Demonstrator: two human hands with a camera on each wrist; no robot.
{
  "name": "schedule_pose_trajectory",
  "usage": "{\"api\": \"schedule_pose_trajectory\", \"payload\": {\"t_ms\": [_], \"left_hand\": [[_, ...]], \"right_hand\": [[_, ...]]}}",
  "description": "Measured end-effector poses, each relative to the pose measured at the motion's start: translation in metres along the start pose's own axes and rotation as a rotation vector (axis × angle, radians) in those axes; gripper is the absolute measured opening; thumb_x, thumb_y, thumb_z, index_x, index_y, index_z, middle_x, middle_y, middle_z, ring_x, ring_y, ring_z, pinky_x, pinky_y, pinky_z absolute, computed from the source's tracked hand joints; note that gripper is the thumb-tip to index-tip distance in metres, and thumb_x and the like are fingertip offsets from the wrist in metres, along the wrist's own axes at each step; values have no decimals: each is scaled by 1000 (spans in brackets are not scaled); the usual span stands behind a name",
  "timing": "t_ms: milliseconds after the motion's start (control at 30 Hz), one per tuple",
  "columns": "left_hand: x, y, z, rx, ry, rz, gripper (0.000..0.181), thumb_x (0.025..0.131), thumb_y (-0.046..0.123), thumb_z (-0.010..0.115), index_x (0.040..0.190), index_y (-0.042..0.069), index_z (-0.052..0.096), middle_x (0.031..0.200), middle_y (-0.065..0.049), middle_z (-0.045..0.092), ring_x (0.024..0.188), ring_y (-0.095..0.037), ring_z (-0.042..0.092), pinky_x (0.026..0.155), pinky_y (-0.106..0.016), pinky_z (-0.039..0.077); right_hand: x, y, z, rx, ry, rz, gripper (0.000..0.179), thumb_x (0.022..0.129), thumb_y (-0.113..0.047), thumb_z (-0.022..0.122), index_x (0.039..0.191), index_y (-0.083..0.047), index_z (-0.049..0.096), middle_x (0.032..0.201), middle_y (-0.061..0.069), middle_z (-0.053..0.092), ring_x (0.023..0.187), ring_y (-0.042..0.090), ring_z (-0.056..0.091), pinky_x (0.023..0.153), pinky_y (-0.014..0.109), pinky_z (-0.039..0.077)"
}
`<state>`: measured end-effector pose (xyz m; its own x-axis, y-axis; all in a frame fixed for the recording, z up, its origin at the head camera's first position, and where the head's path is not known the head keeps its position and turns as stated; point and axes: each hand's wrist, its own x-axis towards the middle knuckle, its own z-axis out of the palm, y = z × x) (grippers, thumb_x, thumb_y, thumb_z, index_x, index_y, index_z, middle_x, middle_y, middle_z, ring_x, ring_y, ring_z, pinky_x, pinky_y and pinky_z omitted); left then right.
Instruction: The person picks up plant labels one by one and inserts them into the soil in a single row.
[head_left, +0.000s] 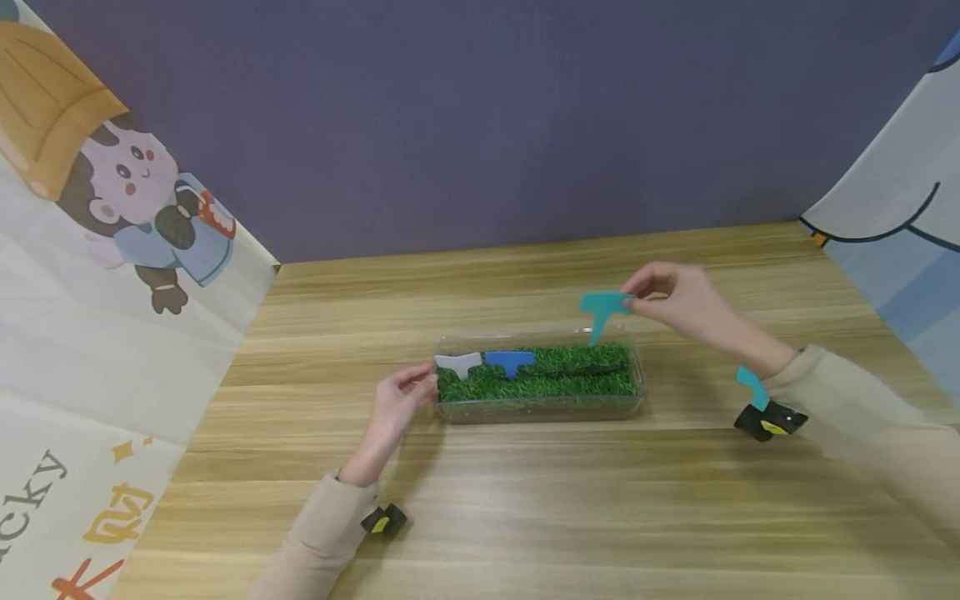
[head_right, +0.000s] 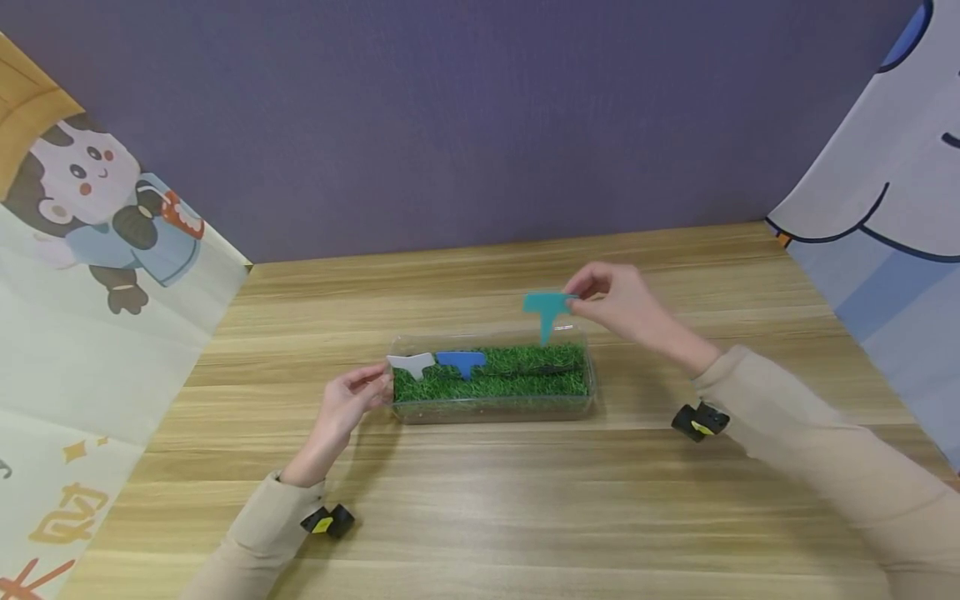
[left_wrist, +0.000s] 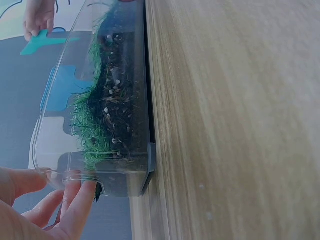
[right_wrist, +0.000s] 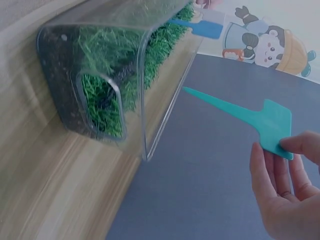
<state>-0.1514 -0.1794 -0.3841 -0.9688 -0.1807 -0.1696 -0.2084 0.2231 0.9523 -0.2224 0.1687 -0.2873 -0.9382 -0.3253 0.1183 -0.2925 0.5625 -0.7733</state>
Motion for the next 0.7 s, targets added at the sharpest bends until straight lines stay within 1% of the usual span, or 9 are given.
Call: {"api": "schedule_pose_trajectory", "payload": {"t_ms": [167,233,333,500,633,700], "left_hand": [[0,0,0,-11,-1,-3,29,84,4,57,112,-4,56,102,-22,60,87,-32,60,77,-32,53],[0,0,0,-11,-3,-3,29,84,4,57,112,-4,55,103,-22,60,87,-32,60,78,-32,53],[0,0,-1,-12,-7,-1,30,84,4,57,113,-4,55,103,-22,59,87,-31,60,78,-32,53],[0,0,-1,-13,-11,-2,30,84,4,56,113,-4,55,104,-23,59,87,-30,60,79,-33,53],[0,1,-1,-15,-13,-4,30,84,4,56,114,-4,54,104,-23,59,86,-29,60,79,-33,53],[0,0,-1,-17,-12,-6,30,84,5,57,114,-4,55,103,-22,59,85,-29,60,78,-32,53]], "right_hand": [[-1,-1,6,-6,-48,-27,16,81,-14,63,93,-3,62,87,6,63,78,2,57,68,16,47],[-1,-2,9,4,-54,-27,15,81,-13,64,92,-3,62,86,7,63,78,2,57,69,16,47],[-1,-2,13,31,-68,-25,15,80,-10,64,92,-1,62,86,9,63,77,5,58,68,17,48],[-1,-1,19,32,-94,-5,13,80,-8,64,91,-1,61,86,9,62,79,10,58,69,18,49],[-2,-1,23,40,-112,8,14,80,-8,63,91,0,61,85,8,62,84,15,58,71,17,49],[-3,-2,25,55,-118,4,15,79,-7,64,91,0,61,85,8,62,86,20,59,71,17,50]]}}
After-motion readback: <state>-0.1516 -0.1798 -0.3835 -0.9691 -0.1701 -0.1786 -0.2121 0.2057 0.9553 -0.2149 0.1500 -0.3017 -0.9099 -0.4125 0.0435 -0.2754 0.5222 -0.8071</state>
